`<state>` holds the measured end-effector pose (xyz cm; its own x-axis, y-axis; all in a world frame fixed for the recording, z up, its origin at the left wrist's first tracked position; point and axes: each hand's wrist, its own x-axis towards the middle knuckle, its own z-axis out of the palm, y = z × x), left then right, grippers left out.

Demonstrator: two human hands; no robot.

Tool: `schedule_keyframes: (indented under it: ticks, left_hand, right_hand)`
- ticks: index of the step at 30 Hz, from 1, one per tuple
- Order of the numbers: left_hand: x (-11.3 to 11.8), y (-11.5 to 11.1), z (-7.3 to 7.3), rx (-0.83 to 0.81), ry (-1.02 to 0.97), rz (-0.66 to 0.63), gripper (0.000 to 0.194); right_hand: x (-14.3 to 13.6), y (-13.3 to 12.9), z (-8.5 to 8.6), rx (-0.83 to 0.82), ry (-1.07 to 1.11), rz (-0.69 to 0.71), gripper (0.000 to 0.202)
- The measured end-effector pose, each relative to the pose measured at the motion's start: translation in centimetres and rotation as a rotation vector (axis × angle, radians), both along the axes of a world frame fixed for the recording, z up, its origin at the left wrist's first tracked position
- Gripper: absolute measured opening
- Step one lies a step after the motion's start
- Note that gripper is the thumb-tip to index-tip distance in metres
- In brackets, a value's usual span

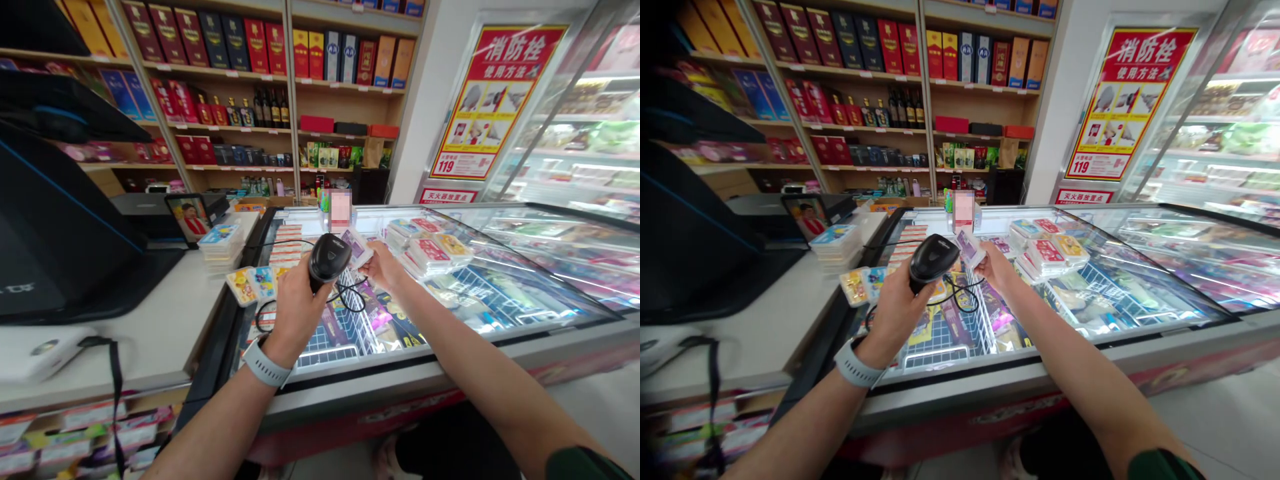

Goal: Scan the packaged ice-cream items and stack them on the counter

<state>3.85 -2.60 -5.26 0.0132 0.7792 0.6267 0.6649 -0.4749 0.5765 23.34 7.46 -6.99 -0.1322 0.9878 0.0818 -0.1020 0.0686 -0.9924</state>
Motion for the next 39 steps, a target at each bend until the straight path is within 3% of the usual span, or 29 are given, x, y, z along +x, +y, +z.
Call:
schedule_keyframes:
  ticks: [3, 6, 18, 39]
  left_hand:
    - [0.1, 0.1, -0.2, -0.006, 0.029, 0.001, 0.033]
    - [0.2, 0.3, -0.5, -0.023, 0.073, -0.001, 0.038]
    - [0.5, 0.8, -1.0, -0.034, 0.183, -0.030, 0.042]
    - [0.2, 0.4, -0.8, -0.017, 0.151, -0.038, 0.041]
  right_hand:
    - [1.5, 0.1, 0.2, -0.118, 0.339, 0.103, 0.038]
    - [2.0, 0.4, 0.2, -0.135, 0.447, 0.120, 0.037]
    - [2.0, 1.9, -1.7, -0.090, 0.499, 0.141, 0.037]
    - [1.5, 1.8, -2.6, -0.086, 0.435, 0.197, 0.031]
